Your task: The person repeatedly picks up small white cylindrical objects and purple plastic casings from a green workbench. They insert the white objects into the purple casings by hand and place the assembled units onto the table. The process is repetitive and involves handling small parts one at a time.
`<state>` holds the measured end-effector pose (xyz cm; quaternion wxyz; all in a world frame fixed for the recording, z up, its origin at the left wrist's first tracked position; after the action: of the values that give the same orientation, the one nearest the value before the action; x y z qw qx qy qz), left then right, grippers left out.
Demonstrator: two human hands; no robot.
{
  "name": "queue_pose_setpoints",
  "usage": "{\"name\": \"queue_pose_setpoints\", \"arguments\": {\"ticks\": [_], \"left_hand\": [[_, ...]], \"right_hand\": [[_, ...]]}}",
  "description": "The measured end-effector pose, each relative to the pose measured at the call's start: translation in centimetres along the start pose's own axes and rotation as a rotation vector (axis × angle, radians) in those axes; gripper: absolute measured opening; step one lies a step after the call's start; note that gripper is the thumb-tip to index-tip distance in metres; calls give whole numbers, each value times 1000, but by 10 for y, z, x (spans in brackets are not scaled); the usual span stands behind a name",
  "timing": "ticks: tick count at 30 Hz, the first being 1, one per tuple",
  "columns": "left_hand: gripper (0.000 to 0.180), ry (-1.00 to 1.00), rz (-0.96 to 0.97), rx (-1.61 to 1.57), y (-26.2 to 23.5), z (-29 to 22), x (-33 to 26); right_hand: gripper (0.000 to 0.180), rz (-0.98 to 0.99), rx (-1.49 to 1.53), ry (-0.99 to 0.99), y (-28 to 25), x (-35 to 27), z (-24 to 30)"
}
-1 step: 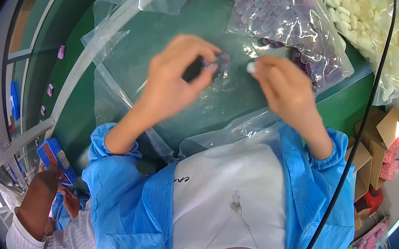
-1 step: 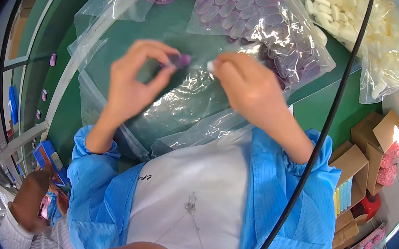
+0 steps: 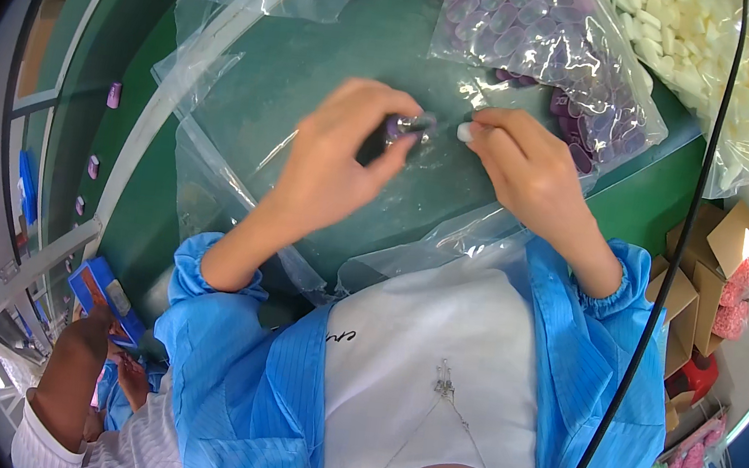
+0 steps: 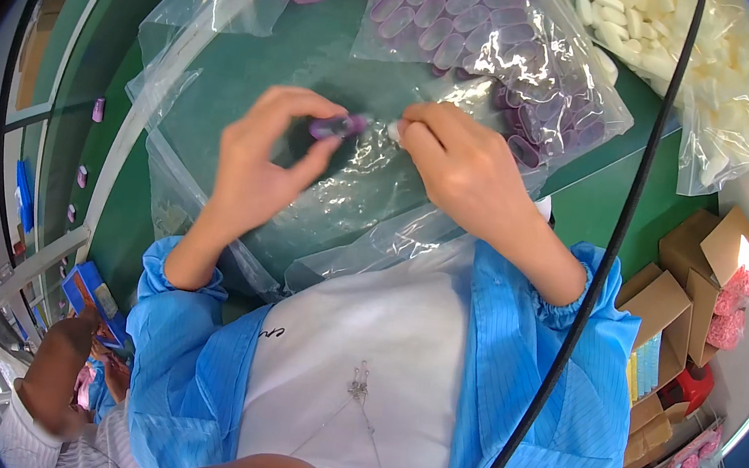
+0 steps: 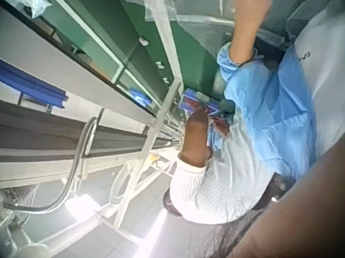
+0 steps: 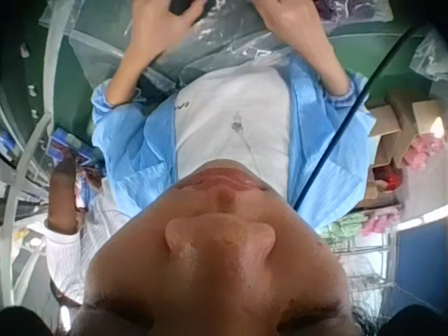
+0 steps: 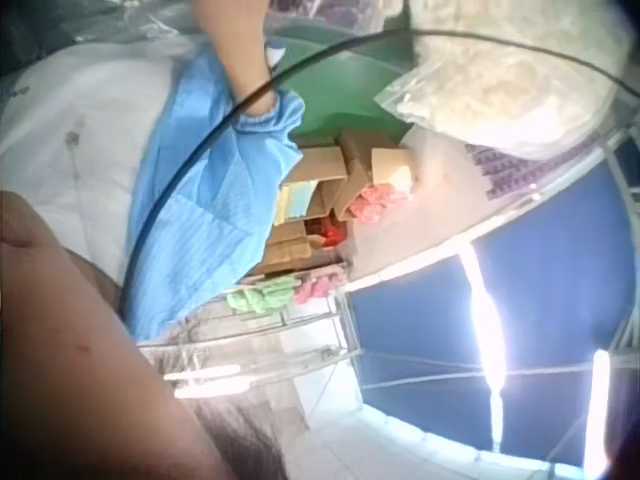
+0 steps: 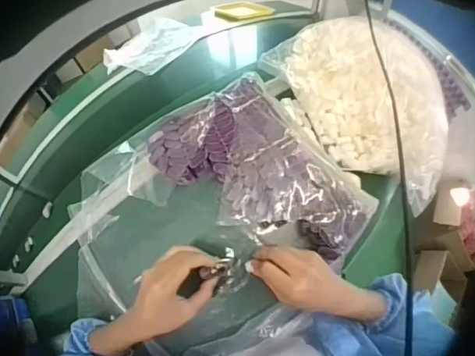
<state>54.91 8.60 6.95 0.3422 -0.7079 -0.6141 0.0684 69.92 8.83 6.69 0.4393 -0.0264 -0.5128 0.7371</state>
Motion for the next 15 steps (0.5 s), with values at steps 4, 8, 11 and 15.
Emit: {"name": "queue_pose_setpoints", "arguments": {"ticks": [4,8,11,15], "left_hand": [[32,-7,-42,-70,20,9,-22],[32,-98,-72,-265,30,33,-33],[27,-91,-112,-278,29,31,-32],[26,-71,-93,-296,30,35,-31]], "right_hand": [[14,94,-57,-9,12,-3,0],[17,89,-5,-41,15,-6,2],[24,-74,170,53,-9,10,-6],[28,47,283,-118,4,25,28]]}}
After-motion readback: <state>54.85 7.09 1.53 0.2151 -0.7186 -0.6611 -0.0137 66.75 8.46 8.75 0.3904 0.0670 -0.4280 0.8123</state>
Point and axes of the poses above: each hand's wrist, its own x-axis towards the middle knuckle, its own y-axis out of the palm, z = x × y, the point moved 10 cm from there along x, towards the middle knuckle, and after that the axes turned 2 degrees about y, right-handed, at the moved point
